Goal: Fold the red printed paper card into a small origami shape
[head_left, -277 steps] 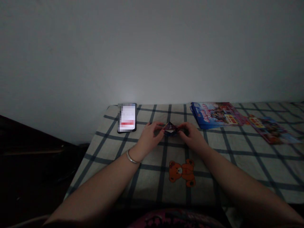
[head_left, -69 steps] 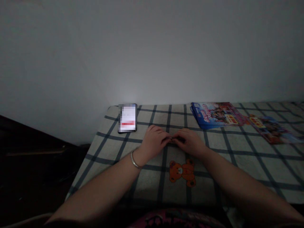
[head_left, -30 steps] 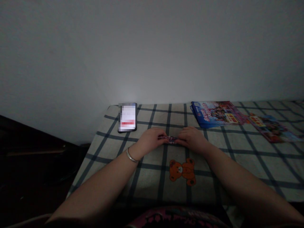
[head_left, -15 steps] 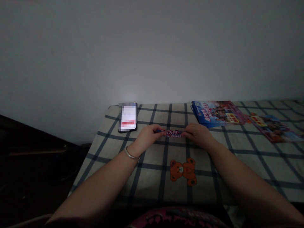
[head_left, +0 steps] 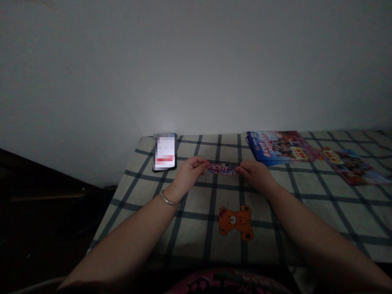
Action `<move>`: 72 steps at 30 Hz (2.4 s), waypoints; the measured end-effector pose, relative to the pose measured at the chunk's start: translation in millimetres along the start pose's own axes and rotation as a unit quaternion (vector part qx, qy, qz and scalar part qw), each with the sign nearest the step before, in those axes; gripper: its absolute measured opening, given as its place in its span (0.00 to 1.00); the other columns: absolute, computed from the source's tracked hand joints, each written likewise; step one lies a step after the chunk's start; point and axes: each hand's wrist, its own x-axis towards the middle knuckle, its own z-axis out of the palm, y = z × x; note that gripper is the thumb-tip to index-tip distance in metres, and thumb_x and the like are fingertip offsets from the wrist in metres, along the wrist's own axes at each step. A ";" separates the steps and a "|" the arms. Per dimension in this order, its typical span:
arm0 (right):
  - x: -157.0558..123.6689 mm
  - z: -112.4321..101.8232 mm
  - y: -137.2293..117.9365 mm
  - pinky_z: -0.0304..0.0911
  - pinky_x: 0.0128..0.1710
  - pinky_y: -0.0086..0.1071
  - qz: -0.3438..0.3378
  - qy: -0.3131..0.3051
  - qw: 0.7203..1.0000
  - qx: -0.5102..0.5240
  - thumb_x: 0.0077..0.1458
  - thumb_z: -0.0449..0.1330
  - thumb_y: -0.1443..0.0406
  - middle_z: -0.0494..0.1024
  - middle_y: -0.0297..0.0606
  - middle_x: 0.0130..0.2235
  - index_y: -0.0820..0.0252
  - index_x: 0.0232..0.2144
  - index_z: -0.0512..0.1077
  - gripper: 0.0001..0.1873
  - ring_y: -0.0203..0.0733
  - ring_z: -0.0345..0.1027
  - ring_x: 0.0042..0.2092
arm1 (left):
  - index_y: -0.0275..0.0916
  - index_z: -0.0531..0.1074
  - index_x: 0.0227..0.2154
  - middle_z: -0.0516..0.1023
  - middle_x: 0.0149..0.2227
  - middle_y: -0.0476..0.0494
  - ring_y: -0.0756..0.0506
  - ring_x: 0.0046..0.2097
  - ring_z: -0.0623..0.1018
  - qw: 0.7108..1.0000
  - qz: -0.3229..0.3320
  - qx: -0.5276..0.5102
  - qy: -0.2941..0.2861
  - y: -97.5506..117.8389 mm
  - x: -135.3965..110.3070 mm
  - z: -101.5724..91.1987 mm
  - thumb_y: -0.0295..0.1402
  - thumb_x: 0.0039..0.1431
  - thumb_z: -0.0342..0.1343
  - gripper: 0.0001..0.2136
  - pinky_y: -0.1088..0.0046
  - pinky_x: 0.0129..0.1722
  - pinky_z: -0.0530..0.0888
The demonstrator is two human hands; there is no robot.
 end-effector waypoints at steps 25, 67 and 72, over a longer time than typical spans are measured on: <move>-0.2 8.6 -40.7 0.61 0.36 0.32 -0.072 -0.026 0.996 0.037 0.61 0.59 0.59 0.78 0.38 0.34 0.56 0.36 0.76 0.09 0.41 0.70 0.37 | 0.41 0.78 0.30 0.81 0.33 0.49 0.47 0.37 0.79 0.980 0.103 0.159 -0.057 5.4 -10.2 15.2 0.33 0.53 0.62 0.03 0.70 0.41 0.76; 1.6 12.4 -35.0 0.63 0.37 0.34 -0.014 -0.017 0.996 0.088 0.57 0.61 0.66 0.77 0.36 0.33 0.56 0.33 0.76 0.03 0.42 0.70 0.37 | 0.39 0.74 0.27 0.76 0.28 0.51 0.48 0.34 0.76 0.960 0.166 0.221 -0.045 5.3 -9.6 12.7 0.29 0.53 0.63 0.03 0.71 0.36 0.70; 1.3 10.8 -36.8 0.63 0.37 0.34 -0.013 -0.012 0.997 0.076 0.58 0.61 0.66 0.77 0.36 0.33 0.57 0.33 0.75 0.03 0.42 0.70 0.38 | 0.39 0.73 0.30 0.77 0.30 0.51 0.49 0.35 0.76 0.962 0.190 0.193 -0.042 5.5 -10.1 13.4 0.28 0.55 0.61 0.02 0.72 0.37 0.71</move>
